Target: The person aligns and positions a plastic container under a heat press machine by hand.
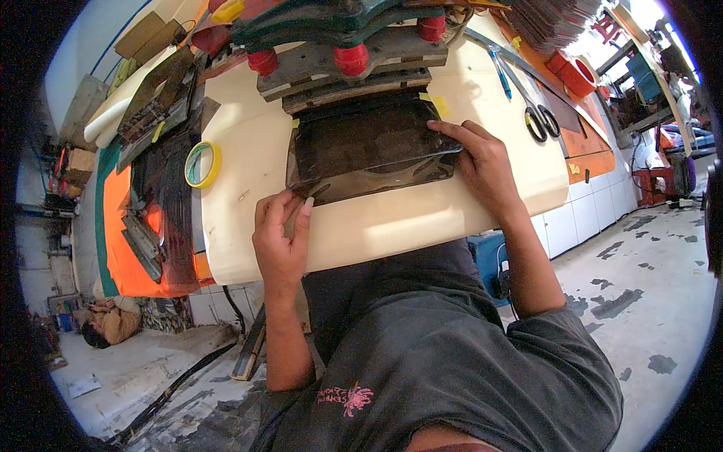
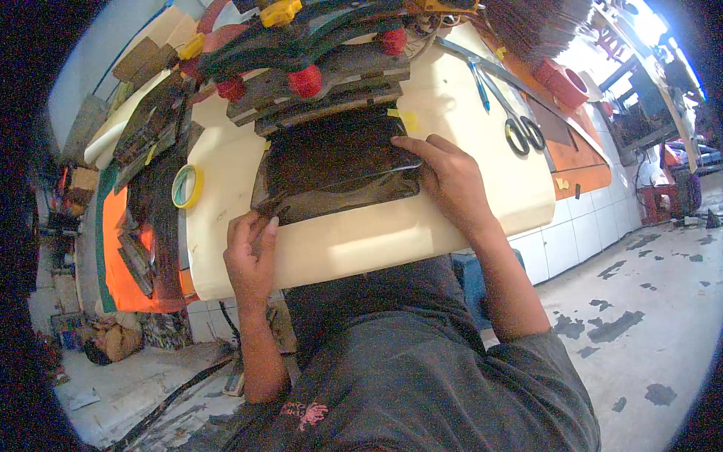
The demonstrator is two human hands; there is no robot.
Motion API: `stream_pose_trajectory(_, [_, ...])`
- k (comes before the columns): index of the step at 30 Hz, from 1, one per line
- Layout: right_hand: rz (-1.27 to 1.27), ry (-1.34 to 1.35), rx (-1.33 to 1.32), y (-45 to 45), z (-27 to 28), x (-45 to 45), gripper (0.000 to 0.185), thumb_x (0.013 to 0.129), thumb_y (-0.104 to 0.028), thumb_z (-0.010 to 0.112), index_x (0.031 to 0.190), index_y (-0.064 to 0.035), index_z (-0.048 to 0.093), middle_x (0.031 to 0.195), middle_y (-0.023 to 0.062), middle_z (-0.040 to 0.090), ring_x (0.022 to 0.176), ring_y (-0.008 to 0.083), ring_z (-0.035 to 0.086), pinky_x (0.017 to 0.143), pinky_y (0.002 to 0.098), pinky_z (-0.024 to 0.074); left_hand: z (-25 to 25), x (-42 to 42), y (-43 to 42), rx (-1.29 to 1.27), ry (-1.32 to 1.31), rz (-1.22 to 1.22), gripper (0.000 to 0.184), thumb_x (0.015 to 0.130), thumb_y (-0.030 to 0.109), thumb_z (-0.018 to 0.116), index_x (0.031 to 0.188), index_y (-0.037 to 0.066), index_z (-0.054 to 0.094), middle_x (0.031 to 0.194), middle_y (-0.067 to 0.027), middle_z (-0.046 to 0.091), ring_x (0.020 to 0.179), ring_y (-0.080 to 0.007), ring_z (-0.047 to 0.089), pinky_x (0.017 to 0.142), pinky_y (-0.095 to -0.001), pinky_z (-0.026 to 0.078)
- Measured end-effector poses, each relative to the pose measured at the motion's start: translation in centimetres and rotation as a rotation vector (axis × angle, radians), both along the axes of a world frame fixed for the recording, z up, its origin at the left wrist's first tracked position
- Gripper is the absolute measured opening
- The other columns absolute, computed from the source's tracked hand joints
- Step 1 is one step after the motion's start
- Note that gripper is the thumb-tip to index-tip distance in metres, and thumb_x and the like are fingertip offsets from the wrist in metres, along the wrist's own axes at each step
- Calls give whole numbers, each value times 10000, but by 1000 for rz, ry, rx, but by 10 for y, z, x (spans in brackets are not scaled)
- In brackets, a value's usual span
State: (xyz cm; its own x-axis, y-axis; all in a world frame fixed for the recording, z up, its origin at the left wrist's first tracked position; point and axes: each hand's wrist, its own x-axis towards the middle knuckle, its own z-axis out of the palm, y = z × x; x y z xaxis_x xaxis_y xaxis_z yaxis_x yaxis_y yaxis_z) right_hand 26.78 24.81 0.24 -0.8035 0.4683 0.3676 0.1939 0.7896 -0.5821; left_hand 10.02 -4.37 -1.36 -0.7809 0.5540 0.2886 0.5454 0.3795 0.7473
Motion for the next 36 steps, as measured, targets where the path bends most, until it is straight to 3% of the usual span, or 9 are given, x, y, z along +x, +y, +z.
stream_pose_trajectory(6, [-17, -13, -8, -3, 4, -1, 556, 805, 75, 605, 1289, -163, 739, 938, 153, 660, 847, 385, 676, 817, 479, 555, 0, 0, 0, 5, -15, -1, 295, 1013, 116, 704, 1233, -72, 648, 1196, -204, 656, 1141, -334, 742, 970, -403, 582])
stream_pose_trajectory(8, [-7, -8, -13, -3, 4, -1, 617, 792, 163, 508, 1295, -108, 739, 945, 176, 661, 826, 339, 681, 833, 438, 540, 0, 0, 0, -1, -16, 1, 297, 1012, 115, 705, 1234, -74, 648, 1196, -205, 656, 1141, -335, 742, 972, -403, 582])
stream_pose_trajectory(11, [-20, -6, -2, -3, 4, -1, 542, 816, 69, 609, 1284, -168, 743, 932, 151, 662, 849, 379, 681, 816, 473, 559, 0, 0, 0, -2, -22, 2, 299, 1009, 111, 708, 1235, -76, 648, 1199, -206, 655, 1141, -337, 743, 973, -402, 582])
stream_pose_trajectory(22, [-13, 2, 4, -3, 3, -1, 526, 830, 68, 603, 1281, -168, 737, 948, 150, 669, 857, 381, 687, 811, 484, 553, -4, -2, -2, 18, -2, -2, 303, 993, 111, 724, 1226, -70, 654, 1172, -205, 667, 1120, -331, 750, 949, -396, 583])
stream_pose_trajectory(25, [-12, 0, 0, -2, 3, -1, 531, 828, 66, 602, 1285, -170, 733, 950, 149, 670, 860, 380, 688, 812, 483, 552, -4, -2, -2, -8, -21, 3, 332, 1010, 172, 728, 1245, -48, 647, 1186, -175, 675, 1142, -311, 731, 994, -404, 562])
stream_pose_trajectory(27, [-9, 0, 1, -2, 3, -1, 533, 827, 66, 601, 1287, -171, 732, 949, 149, 669, 860, 381, 687, 813, 482, 552, -2, -2, -1, -6, 5, 3, 300, 999, 120, 720, 1224, -67, 656, 1176, -205, 671, 1114, -335, 752, 949, -398, 583])
stream_pose_trajectory(34, [-10, -4, -9, -3, 3, 0, 545, 832, 77, 591, 1293, -177, 731, 948, 148, 670, 862, 379, 689, 819, 484, 552, -5, -4, -3, -28, 40, -10, 311, 1008, 145, 713, 1229, -68, 659, 1179, -208, 671, 1112, -336, 752, 947, -401, 584])
stream_pose_trajectory(36, [-10, -3, -13, -3, 4, -1, 547, 832, 78, 591, 1295, -179, 731, 947, 147, 670, 865, 379, 690, 819, 484, 552, -4, -2, -2, -9, -12, -6, 311, 1017, 160, 717, 1237, -44, 639, 1184, -177, 669, 1153, -317, 730, 998, -405, 560])
